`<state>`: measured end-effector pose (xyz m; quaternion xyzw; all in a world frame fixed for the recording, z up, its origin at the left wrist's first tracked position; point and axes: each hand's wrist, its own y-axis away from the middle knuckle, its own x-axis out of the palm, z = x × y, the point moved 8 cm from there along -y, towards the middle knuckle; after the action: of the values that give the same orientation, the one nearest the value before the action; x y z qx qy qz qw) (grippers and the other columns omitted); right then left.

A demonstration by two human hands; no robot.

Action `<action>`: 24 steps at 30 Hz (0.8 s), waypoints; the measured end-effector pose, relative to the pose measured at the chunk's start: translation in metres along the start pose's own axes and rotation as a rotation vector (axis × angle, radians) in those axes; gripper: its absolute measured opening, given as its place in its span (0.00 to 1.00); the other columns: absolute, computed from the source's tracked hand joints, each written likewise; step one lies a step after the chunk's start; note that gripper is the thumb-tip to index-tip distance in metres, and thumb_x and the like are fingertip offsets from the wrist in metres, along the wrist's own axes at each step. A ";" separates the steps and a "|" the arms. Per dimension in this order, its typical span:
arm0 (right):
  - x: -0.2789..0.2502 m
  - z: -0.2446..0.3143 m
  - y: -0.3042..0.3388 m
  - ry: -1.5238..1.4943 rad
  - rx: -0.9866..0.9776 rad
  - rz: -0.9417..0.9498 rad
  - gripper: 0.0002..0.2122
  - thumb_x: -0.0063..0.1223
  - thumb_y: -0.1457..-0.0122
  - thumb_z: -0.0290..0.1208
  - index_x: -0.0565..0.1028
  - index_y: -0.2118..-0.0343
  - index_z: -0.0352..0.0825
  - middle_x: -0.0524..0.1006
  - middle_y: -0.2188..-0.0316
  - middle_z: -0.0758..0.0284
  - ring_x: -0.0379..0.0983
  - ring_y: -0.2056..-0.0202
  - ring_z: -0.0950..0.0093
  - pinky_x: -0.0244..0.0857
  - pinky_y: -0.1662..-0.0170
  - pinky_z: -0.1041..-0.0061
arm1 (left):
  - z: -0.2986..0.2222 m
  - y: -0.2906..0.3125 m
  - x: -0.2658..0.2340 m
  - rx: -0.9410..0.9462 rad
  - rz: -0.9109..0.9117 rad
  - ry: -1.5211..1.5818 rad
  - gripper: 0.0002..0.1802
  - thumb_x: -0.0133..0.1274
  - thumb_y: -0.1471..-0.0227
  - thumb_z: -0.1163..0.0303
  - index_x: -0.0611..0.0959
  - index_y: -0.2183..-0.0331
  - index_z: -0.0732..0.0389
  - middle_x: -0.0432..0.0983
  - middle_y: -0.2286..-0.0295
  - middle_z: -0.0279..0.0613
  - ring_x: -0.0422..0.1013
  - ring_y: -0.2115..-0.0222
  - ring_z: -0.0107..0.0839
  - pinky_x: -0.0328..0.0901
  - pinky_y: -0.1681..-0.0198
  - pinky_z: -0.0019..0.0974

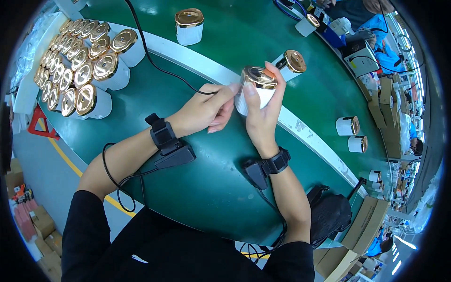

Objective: The person tests humidifiers by picking each one up from a conveyor belt, plugging in a power cable, and then unplugging it before returning the unit to the belt.

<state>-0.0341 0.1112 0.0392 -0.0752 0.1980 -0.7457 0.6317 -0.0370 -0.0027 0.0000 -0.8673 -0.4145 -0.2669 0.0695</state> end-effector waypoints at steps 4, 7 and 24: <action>-0.002 -0.006 -0.002 -0.047 0.074 0.005 0.26 0.52 0.40 0.36 0.58 0.42 0.32 0.69 0.52 0.60 0.68 0.52 0.74 0.61 0.47 0.75 | -0.002 0.000 0.004 -0.020 0.020 0.000 0.25 0.39 0.36 0.58 0.63 0.83 0.59 0.60 0.89 0.36 0.59 0.89 0.25 0.56 0.85 0.30; -0.008 0.009 -0.004 0.090 -0.010 0.015 0.26 0.54 0.41 0.34 0.59 0.42 0.32 0.69 0.52 0.60 0.67 0.52 0.74 0.60 0.47 0.75 | -0.004 -0.003 0.004 -0.026 0.029 0.055 0.24 0.39 0.37 0.58 0.62 0.82 0.58 0.59 0.88 0.35 0.58 0.88 0.25 0.54 0.84 0.29; -0.159 0.022 -0.039 0.877 -0.284 -0.289 0.19 0.63 0.47 0.34 0.68 0.58 0.31 0.71 0.57 0.64 0.67 0.54 0.74 0.62 0.51 0.74 | -0.006 -0.004 -0.010 -0.004 0.008 0.161 0.21 0.36 0.38 0.59 0.60 0.81 0.55 0.60 0.87 0.35 0.60 0.86 0.28 0.55 0.78 0.31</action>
<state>-0.0317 0.2658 0.0962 0.1338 0.5330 -0.7529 0.3621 -0.0478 -0.0087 -0.0001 -0.8448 -0.4035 -0.3363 0.1017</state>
